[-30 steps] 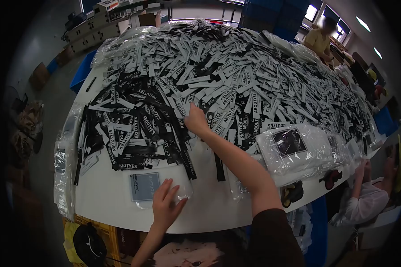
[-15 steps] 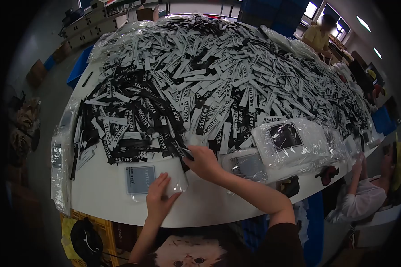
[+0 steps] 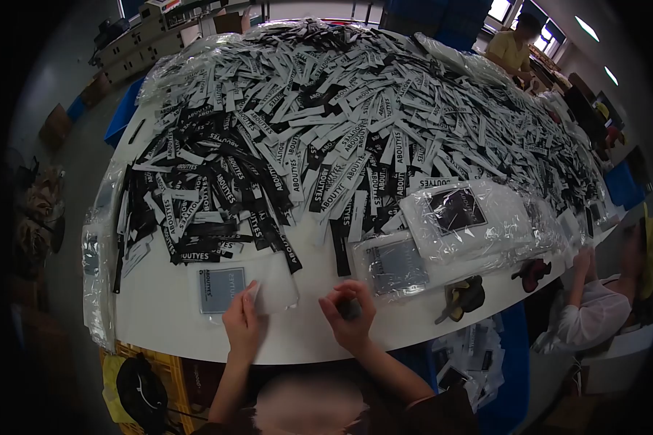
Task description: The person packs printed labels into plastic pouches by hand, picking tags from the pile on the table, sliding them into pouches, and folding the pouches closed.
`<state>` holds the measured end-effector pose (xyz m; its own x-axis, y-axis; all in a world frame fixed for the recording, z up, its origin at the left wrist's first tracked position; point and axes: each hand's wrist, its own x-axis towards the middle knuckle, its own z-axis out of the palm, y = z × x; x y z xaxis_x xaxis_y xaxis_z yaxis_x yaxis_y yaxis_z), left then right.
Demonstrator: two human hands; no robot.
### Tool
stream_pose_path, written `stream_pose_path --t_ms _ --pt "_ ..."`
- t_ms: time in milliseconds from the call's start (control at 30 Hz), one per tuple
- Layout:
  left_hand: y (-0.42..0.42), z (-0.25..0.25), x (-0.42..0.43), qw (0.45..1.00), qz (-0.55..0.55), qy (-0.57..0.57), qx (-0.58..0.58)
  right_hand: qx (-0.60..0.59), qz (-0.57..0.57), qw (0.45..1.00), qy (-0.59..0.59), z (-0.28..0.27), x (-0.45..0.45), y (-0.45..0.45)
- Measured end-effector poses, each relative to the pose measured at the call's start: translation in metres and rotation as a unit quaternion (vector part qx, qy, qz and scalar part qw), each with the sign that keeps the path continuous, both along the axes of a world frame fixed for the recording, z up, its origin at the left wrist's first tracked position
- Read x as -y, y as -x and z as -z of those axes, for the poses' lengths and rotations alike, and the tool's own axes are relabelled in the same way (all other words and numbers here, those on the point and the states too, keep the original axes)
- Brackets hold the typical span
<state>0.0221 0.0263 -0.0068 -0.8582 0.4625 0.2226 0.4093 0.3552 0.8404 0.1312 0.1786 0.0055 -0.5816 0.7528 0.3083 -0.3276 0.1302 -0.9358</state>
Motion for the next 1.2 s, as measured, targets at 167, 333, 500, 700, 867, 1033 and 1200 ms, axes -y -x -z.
stream_pose_path --t_ms 167,333,500,700,867,1033,1200 --pt "-0.006 -0.001 0.019 0.99 -0.081 -0.096 -0.06 0.02 0.001 1.0 -0.006 0.015 0.0 -0.007" --pt "-0.02 -0.021 0.02 0.987 -0.008 -0.097 -0.131 -0.005 0.027 0.999 -0.017 0.034 0.011 -0.018" --pt "-0.035 -0.023 0.002 0.989 0.06 -0.1 -0.089 0.23 0.009 0.971 -0.062 0.045 0.005 -0.023" --pt "-0.039 -0.035 0.007 0.983 0.169 -0.051 -0.045 0.202 -0.139 0.967 0.069 0.005 0.007 -0.009" --pt "-0.032 -0.034 0.019 0.947 0.115 -0.094 0.284 0.275 -0.273 0.92 -0.05 -0.012 0.01 -0.004" --pt "-0.032 -0.014 0.023 0.945 0.12 -0.128 0.276 0.206 -0.291 0.929 -0.105 -0.01 0.02 0.001" --pt "-0.034 -0.039 0.008 0.991 0.093 0.007 0.096 0.2 -0.177 0.928 -0.26 -0.022 0.042 0.0"
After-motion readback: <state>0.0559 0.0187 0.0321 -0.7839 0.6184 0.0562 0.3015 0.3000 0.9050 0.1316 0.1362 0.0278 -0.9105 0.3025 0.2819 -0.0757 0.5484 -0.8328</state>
